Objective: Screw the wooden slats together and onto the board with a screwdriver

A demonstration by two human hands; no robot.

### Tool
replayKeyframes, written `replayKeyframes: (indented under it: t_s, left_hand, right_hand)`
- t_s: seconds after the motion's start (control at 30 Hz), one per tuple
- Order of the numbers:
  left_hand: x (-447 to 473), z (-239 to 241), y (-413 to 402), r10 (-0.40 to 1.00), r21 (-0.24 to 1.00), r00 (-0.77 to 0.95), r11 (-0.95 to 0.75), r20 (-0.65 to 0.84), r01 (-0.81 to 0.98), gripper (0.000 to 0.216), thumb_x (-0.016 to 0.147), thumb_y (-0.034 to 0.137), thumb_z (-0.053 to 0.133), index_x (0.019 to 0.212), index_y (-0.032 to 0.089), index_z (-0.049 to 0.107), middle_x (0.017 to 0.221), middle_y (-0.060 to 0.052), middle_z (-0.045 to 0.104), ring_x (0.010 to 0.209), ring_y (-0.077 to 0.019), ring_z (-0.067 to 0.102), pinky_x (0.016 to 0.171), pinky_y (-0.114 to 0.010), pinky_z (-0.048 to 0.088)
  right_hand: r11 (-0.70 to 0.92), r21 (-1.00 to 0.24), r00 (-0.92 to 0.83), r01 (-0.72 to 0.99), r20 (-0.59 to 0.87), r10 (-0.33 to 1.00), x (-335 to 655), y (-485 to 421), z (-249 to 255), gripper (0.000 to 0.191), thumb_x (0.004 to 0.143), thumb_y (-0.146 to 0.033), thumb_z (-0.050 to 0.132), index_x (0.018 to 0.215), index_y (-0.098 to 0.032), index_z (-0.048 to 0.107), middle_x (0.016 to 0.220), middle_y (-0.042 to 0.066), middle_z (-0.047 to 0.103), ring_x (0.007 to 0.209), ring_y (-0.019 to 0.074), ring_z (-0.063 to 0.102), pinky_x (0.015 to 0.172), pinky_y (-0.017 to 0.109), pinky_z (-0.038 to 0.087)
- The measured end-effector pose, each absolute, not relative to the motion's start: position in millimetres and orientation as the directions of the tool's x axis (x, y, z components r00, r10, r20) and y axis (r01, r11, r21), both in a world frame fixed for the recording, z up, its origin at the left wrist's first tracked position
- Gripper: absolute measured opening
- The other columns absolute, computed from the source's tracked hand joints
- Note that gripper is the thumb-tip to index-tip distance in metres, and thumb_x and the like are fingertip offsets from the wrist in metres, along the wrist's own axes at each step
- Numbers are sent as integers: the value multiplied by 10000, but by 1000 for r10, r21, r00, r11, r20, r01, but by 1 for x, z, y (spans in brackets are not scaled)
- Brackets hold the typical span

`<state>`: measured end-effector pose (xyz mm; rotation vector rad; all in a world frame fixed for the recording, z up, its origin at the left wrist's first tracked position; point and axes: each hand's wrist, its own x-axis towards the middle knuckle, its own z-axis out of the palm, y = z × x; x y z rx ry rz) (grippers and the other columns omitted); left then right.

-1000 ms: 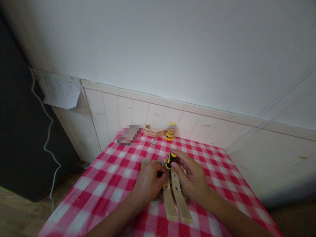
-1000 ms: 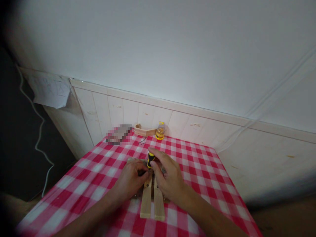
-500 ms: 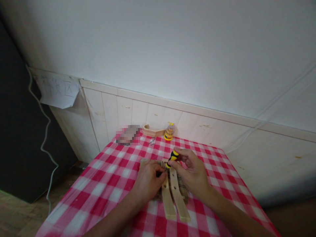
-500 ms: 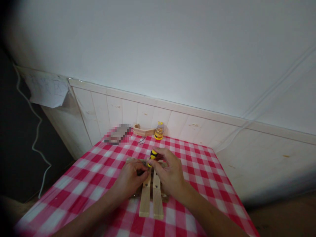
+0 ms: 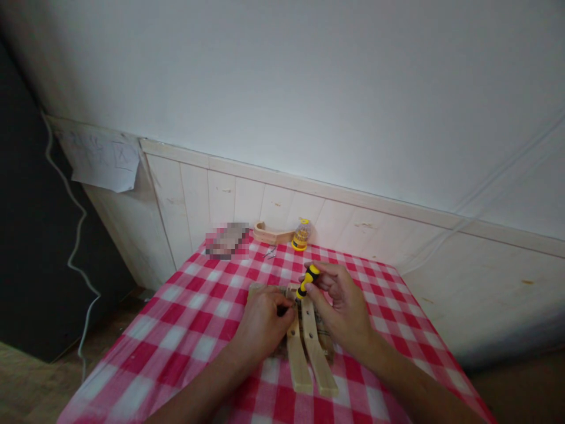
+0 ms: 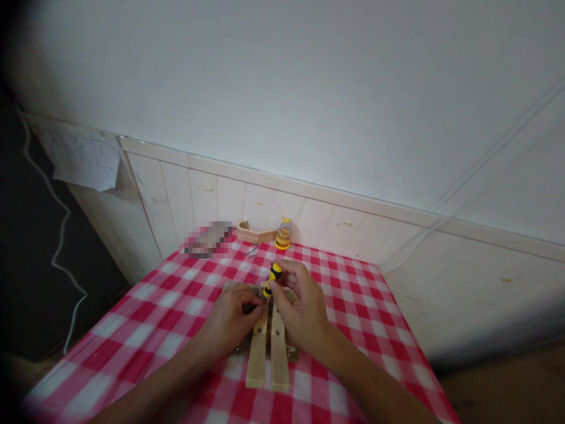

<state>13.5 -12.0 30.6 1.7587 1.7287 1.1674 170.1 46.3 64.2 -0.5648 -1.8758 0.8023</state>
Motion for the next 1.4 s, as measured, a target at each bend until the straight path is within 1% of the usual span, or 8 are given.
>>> replayKeyframes:
  t_s: [0.13, 0.33, 0.43, 0.57, 0.73, 1.03, 1.17, 1.4]
  left_hand:
    - [14, 30, -12, 951, 770, -130, -141, 280, 623, 194, 807, 155, 631, 659, 191, 753, 730, -25, 744, 748, -186, 656, 738, -295, 419]
    - [14, 27, -12, 953, 767, -115, -150, 281, 624, 193, 826, 176, 623, 688, 191, 757, 754, -30, 753, 768, -197, 665, 738, -300, 421]
    - [13, 26, -11, 956, 764, -86, -168, 281, 622, 222, 846, 186, 614, 671, 187, 751, 741, -31, 751, 740, -191, 661, 723, -297, 421]
    - [12, 23, -10, 959, 761, -85, -160, 271, 628, 222, 852, 211, 617, 678, 184, 752, 754, -42, 755, 758, -201, 664, 747, -311, 433]
    - [12, 22, -11, 967, 796, -101, -130, 233, 591, 190, 849, 249, 626, 735, 197, 768, 835, -49, 771, 848, -229, 671, 808, -342, 450]
    - [13, 22, -11, 964, 802, -123, -122, 236, 585, 191, 824, 239, 605, 723, 204, 763, 829, -50, 775, 842, -233, 679, 790, -338, 464]
    - [13, 23, -11, 962, 787, -113, -131, 247, 603, 204, 824, 220, 592, 714, 200, 762, 795, -49, 769, 809, -226, 679, 779, -330, 464]
    - [14, 26, -11, 964, 775, -93, -142, 250, 615, 234, 844, 207, 585, 687, 192, 758, 757, -43, 753, 749, -205, 662, 722, -306, 448]
  right_hand:
    - [740, -667, -430, 87, 645, 632, 172, 51, 65, 377, 946, -188, 649, 1302, -311, 620, 1147, 76, 696, 989, 206, 725, 832, 339, 627]
    - [782, -619, -404, 77, 697, 592, 172, 55, 64, 347, 906, -177, 723, 1222, -308, 664, 1092, 60, 681, 921, 194, 701, 770, 323, 625]
    - [827, -555, -401, 89, 740, 540, 171, 53, 68, 325, 893, -163, 737, 1187, -281, 667, 1058, 59, 700, 959, 208, 694, 816, 348, 615]
    - [867, -485, -449, 114, 754, 480, 172, 47, 77, 373, 911, -100, 650, 1250, -255, 626, 1117, 77, 713, 1024, 204, 694, 862, 343, 610]
    - [837, -535, -504, 116, 694, 514, 174, 39, 82, 401, 935, -78, 550, 1300, -237, 596, 1192, 97, 711, 1089, 203, 707, 913, 353, 618]
    - [783, -615, -394, 93, 699, 596, 172, 51, 74, 274, 897, -141, 696, 1147, -241, 644, 1016, 36, 715, 862, 161, 724, 762, 284, 633]
    - [776, -621, -387, 107, 693, 608, 172, 52, 75, 233, 883, -179, 732, 1091, -238, 645, 968, 26, 701, 835, 165, 713, 744, 293, 632]
    - [771, -630, -467, 94, 656, 593, 173, 44, 79, 348, 914, -136, 625, 1246, -237, 592, 1212, 103, 691, 1042, 202, 717, 867, 351, 633]
